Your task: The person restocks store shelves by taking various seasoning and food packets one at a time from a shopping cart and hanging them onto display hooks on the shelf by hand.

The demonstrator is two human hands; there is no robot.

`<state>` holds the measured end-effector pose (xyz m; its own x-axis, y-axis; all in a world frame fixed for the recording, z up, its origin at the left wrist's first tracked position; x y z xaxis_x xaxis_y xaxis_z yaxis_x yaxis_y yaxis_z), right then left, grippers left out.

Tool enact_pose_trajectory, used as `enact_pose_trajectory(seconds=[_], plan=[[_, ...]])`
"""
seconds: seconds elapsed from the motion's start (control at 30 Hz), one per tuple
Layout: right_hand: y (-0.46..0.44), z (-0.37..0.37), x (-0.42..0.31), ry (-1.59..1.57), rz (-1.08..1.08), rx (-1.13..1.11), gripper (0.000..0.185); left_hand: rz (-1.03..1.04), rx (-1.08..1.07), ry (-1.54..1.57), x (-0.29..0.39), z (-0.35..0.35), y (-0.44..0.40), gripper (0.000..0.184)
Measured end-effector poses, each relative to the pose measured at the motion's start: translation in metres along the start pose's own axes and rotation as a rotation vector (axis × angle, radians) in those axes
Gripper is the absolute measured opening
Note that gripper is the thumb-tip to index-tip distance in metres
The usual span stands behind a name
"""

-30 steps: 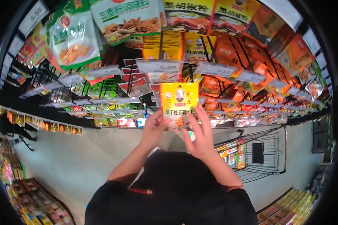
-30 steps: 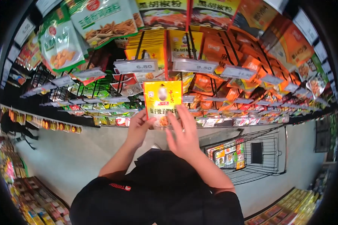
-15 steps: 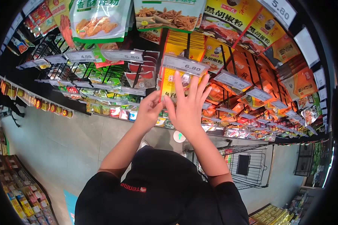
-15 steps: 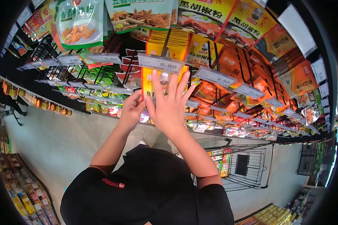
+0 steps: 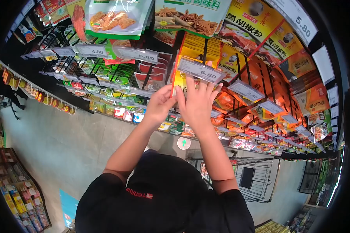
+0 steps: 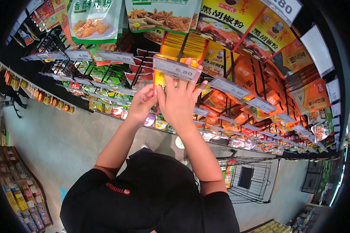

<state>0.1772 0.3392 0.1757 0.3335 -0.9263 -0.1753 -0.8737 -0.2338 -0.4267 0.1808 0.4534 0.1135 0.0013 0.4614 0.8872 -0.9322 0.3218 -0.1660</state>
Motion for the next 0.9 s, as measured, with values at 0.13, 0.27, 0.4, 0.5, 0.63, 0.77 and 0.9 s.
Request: enact_pose_trajectory(seconds=[0.13, 0.27, 0.4, 0.5, 0.63, 0.77, 0.9], plan=[[-0.001, -0.003, 0.002, -0.021, -0.033, 0.016, 0.052, -0.022, 0.006, 0.008, 0.0, -0.002, -0.001, 0.032], [-0.004, -0.007, 0.005, 0.006, -0.053, 0.011, 0.054, -0.005, 0.013, 0.047, -0.005, -0.003, -0.002, 0.03], [0.001, 0.0, 0.01, 0.01, -0.037, -0.04, 0.056, 0.016, 0.048, 0.023, -0.005, -0.001, -0.001, 0.027], [0.005, 0.0, 0.006, -0.015, -0.014, -0.042, 0.052, 0.036, 0.058, 0.016, -0.005, -0.001, -0.003, 0.027], [0.007, 0.0, 0.002, 0.018, -0.018, -0.009, 0.049, 0.034, 0.066, 0.039, -0.009, -0.001, -0.005, 0.027], [0.004, 0.002, 0.005, 0.042, 0.002, -0.006, 0.047, 0.047, 0.082, -0.011, -0.015, -0.001, -0.006, 0.027], [-0.001, 0.005, 0.005, 0.047, 0.035, -0.009, 0.045, 0.08, 0.087, -0.013, -0.023, -0.005, -0.006, 0.027]])
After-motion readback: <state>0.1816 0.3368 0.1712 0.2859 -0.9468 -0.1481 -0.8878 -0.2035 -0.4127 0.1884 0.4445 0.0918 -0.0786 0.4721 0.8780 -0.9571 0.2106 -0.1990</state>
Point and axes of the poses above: each hand's wrist, its own y-axis away from the middle knuckle, its own z-axis out of the palm, x = y × z, the point moved 4 cm from there along -y, towards the middle knuckle, and after that the axes turned 8 degrees about -x, right-handed, at the moved point
